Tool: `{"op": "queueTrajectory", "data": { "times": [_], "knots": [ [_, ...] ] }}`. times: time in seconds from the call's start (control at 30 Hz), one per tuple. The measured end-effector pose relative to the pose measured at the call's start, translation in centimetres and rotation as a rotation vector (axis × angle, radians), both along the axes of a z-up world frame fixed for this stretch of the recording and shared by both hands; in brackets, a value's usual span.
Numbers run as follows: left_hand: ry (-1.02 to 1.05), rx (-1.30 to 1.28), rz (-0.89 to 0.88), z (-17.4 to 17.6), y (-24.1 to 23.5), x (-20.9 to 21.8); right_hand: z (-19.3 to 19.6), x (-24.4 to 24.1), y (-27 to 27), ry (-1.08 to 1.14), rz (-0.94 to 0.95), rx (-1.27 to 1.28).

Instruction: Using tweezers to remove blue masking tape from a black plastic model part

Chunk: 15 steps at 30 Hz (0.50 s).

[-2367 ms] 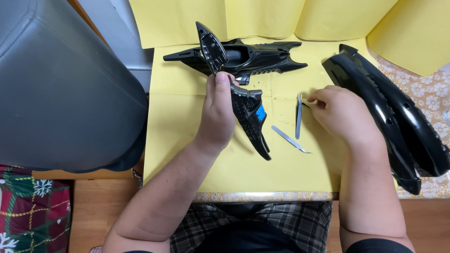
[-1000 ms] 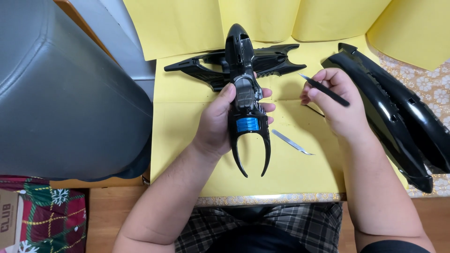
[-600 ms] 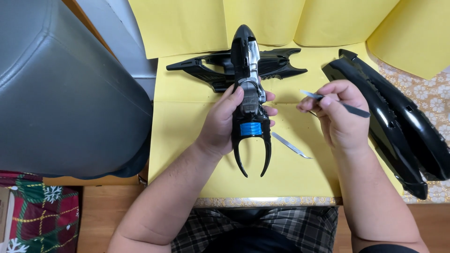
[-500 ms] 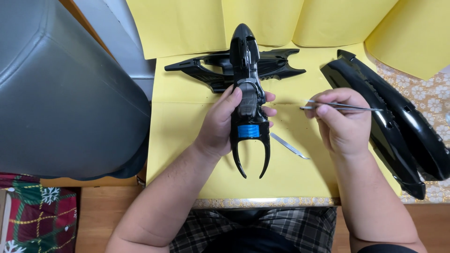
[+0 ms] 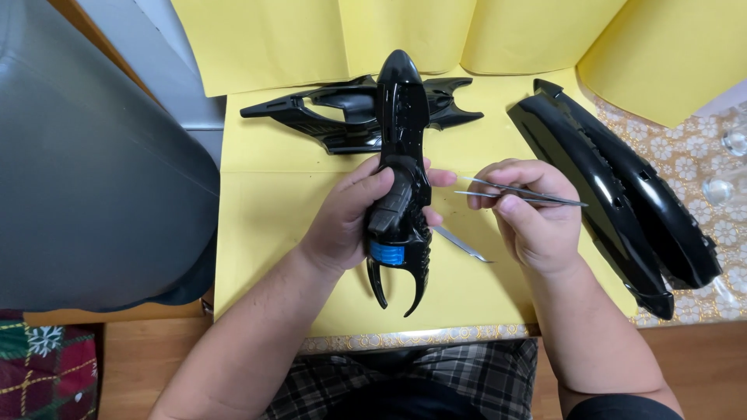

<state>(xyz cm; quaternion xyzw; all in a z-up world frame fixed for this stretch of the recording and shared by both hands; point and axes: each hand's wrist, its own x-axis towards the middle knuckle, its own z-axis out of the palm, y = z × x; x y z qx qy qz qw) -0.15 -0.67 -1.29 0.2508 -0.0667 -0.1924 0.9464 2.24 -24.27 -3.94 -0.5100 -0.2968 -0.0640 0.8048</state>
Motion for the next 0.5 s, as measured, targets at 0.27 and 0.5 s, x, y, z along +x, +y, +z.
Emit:
{"op": "queueTrajectory", "data": {
  "times": [0.27,0.5],
  "knots": [
    [0.016,0.03,0.063,-1.7,-0.1,0.3,-0.1,0.9,-0.9,0.133,-0.256,-0.079],
    [0.02,0.084,0.101,-0.9,0.5,0.6,4.7,1.1,-1.0,-0.503,-0.398,-1.198]
  ]
}}
